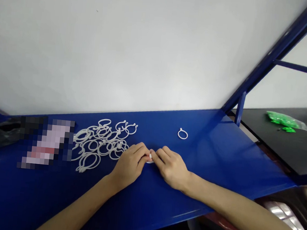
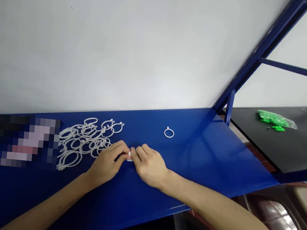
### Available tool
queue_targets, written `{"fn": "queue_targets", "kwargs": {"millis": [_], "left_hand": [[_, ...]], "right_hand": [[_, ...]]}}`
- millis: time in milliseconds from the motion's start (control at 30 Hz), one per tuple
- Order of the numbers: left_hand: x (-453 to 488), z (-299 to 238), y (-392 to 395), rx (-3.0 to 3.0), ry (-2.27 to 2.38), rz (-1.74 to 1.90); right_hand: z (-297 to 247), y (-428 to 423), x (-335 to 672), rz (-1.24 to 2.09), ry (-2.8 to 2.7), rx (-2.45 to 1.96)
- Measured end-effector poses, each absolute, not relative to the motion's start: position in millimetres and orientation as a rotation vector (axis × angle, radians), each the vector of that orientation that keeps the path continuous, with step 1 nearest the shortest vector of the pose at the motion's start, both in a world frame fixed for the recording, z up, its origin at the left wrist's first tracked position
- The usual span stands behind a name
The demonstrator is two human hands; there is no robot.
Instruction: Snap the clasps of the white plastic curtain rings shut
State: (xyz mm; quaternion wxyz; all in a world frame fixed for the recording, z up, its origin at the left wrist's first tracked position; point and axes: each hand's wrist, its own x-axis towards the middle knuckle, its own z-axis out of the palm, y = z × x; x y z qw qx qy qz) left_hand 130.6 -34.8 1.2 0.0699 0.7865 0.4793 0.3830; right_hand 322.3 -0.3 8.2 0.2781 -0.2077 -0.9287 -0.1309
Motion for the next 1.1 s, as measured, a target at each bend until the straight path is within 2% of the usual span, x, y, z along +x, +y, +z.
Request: {"fn": "queue_targets", "kwargs": {"millis": [267, 500, 667, 767, 867, 1000, 1100], "left_hand": [[117, 7, -20, 2.694, 1.609, 0.865], [89, -10, -6, 2.749, 2.117, 0.576], [87, -9, -5, 2.808, 1.999, 0.608], [93, -4, -8, 2.829, 1.804, 0.738], [103, 1, -12, 2.846, 1.631, 0.885], [118, 6, -20, 2.844, 1.54, 1.176], [128, 10, -26, 2.851, 1.466, 1.359]], "right_hand": [[15, 19, 322, -0.288, -2.58, -0.686], [27, 63, 359, -0.292, -2.419, -1.358], [26, 87, 382, -0.274, -2.321, -1.624], [27, 88, 380, -0.234, -2.274, -1.544], [28, 77, 368, -0.044, -2.264, -1.266], [27, 48, 342, 0.493, -2.303, -0.887], [24, 27, 325, 0.873, -2.222, -0.776]]}}
